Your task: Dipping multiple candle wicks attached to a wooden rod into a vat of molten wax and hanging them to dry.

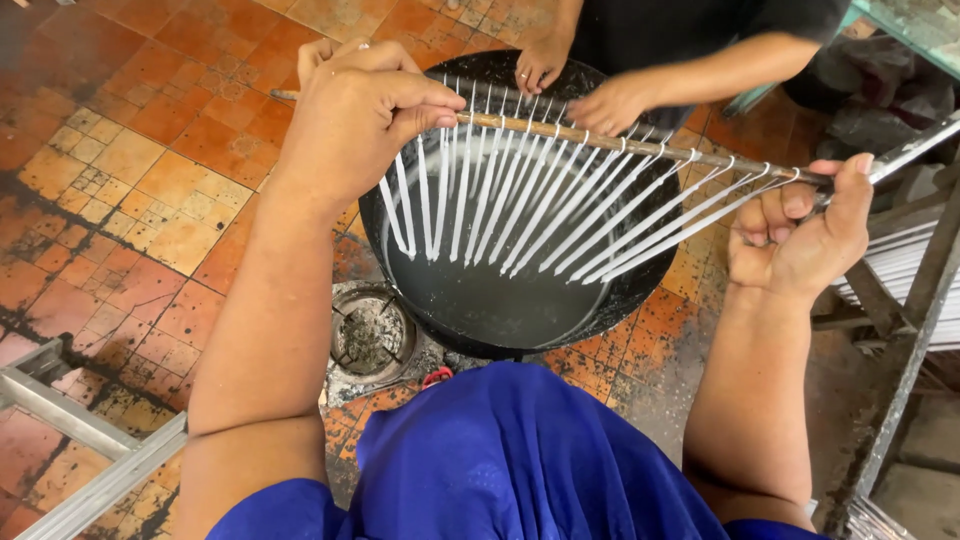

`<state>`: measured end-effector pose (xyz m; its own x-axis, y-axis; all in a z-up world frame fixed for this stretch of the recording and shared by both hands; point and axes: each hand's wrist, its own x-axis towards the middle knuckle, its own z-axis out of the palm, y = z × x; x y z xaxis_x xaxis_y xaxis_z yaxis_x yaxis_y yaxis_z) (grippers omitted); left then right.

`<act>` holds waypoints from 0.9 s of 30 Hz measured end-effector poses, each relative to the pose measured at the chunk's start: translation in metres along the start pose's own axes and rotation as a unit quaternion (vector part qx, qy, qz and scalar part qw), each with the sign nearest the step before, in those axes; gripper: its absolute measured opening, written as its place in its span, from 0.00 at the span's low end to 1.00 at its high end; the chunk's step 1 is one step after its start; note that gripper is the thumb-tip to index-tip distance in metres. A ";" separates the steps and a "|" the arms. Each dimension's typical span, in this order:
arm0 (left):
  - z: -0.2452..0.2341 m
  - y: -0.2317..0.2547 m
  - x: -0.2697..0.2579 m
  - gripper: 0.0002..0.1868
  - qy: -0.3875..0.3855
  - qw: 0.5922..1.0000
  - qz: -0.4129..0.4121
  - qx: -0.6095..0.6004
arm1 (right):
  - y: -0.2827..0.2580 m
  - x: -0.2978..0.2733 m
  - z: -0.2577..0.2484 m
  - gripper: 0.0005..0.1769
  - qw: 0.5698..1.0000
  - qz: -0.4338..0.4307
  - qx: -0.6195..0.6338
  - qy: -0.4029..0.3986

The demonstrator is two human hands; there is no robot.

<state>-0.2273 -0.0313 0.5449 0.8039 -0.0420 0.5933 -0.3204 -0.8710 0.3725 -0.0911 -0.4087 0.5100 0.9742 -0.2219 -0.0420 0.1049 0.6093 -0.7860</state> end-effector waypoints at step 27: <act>0.222 -0.287 0.006 0.12 -0.198 0.846 -0.494 -0.025 | -0.044 0.035 -0.051 0.08 0.995 -0.038 -0.068 -0.068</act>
<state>-0.0194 0.1094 0.2835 0.7936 0.5254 -0.3070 0.5933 -0.5557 0.5824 -0.0718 -0.4822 0.5117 0.9835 -0.1527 0.0968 0.1599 0.4841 -0.8603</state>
